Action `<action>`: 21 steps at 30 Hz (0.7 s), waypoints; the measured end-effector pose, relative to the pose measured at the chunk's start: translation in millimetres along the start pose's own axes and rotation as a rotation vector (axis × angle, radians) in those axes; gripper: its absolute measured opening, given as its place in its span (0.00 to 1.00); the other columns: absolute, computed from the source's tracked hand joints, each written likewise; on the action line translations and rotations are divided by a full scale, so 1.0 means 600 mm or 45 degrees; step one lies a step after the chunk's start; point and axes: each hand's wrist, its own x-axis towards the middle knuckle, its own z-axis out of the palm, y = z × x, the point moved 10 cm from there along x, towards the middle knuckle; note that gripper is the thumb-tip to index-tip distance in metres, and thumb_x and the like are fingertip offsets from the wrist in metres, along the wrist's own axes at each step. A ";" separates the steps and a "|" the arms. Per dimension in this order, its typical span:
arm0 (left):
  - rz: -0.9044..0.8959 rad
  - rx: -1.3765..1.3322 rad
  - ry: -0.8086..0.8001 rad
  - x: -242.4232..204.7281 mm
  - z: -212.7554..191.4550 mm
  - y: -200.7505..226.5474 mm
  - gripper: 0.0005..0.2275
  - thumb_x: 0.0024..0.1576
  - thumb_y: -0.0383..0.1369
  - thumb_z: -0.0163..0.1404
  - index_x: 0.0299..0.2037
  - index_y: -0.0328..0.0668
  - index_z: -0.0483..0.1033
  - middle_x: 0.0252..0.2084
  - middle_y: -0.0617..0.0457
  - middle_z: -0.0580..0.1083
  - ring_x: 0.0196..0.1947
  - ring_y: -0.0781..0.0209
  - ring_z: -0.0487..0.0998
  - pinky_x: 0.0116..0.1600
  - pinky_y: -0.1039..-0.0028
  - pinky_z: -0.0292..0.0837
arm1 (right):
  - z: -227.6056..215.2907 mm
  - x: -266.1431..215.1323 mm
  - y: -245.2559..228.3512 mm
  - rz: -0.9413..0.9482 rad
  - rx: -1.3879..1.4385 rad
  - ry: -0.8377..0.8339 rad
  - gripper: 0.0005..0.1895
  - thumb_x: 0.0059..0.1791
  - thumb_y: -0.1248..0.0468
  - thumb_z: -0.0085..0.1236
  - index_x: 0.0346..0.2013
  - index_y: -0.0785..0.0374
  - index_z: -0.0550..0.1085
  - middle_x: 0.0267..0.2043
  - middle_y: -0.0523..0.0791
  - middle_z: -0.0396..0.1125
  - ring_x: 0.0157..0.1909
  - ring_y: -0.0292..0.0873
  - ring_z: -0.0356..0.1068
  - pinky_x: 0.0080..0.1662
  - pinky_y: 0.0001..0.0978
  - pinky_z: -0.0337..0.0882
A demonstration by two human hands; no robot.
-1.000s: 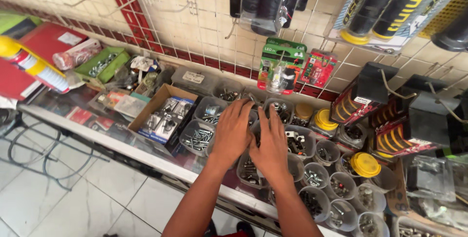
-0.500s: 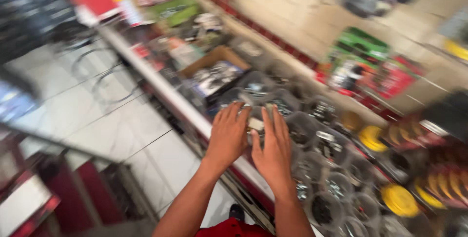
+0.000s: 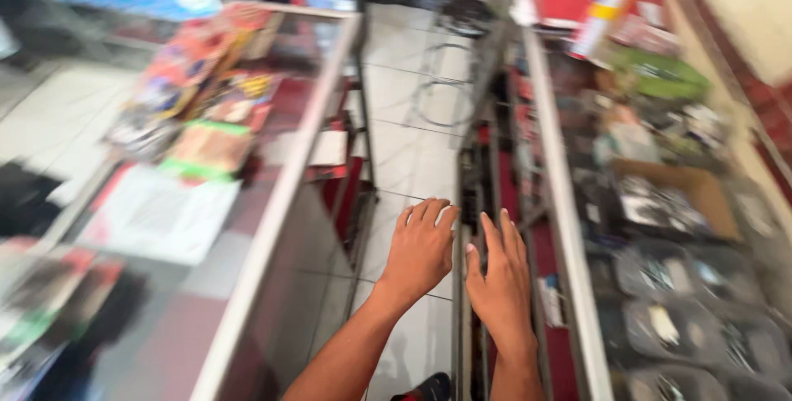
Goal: The person picks up several packaged motorcycle parts one by one from a counter, shows them to the camera, and then places them onto a display rack.
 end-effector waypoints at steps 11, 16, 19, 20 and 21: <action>-0.387 0.009 0.354 -0.138 -0.251 -0.196 0.15 0.54 0.27 0.55 0.52 0.38 0.75 0.53 0.46 0.74 0.57 0.45 0.73 0.61 0.57 0.65 | 0.147 -0.056 -0.273 -0.241 0.145 -0.267 0.26 0.50 0.64 0.54 0.65 0.63 0.67 0.73 0.56 0.55 0.71 0.60 0.55 0.64 0.50 0.59; -0.506 0.085 0.480 -0.196 -0.316 -0.238 0.15 0.54 0.27 0.55 0.52 0.37 0.75 0.54 0.47 0.74 0.57 0.45 0.72 0.60 0.56 0.65 | 0.192 -0.083 -0.360 -0.415 0.221 -0.367 0.26 0.50 0.65 0.54 0.64 0.63 0.68 0.73 0.55 0.55 0.70 0.60 0.57 0.64 0.50 0.61; -0.565 0.165 0.538 -0.226 -0.348 -0.251 0.16 0.53 0.26 0.56 0.52 0.38 0.75 0.54 0.46 0.74 0.57 0.45 0.72 0.60 0.56 0.65 | 0.218 -0.089 -0.402 -0.525 0.315 -0.451 0.26 0.50 0.67 0.54 0.64 0.64 0.68 0.73 0.57 0.55 0.70 0.61 0.57 0.64 0.50 0.61; -0.586 0.191 0.556 -0.237 -0.358 -0.253 0.16 0.53 0.26 0.56 0.52 0.38 0.75 0.54 0.46 0.74 0.57 0.45 0.72 0.60 0.56 0.65 | 0.228 -0.089 -0.414 -0.554 0.328 -0.476 0.26 0.50 0.67 0.54 0.64 0.64 0.68 0.72 0.57 0.55 0.70 0.61 0.57 0.63 0.49 0.61; -0.615 0.221 0.574 -0.252 -0.369 -0.254 0.16 0.53 0.26 0.56 0.52 0.39 0.75 0.54 0.46 0.73 0.57 0.45 0.72 0.60 0.56 0.65 | 0.240 -0.092 -0.425 -0.585 0.344 -0.509 0.26 0.49 0.68 0.54 0.64 0.64 0.68 0.72 0.57 0.55 0.70 0.61 0.57 0.63 0.49 0.61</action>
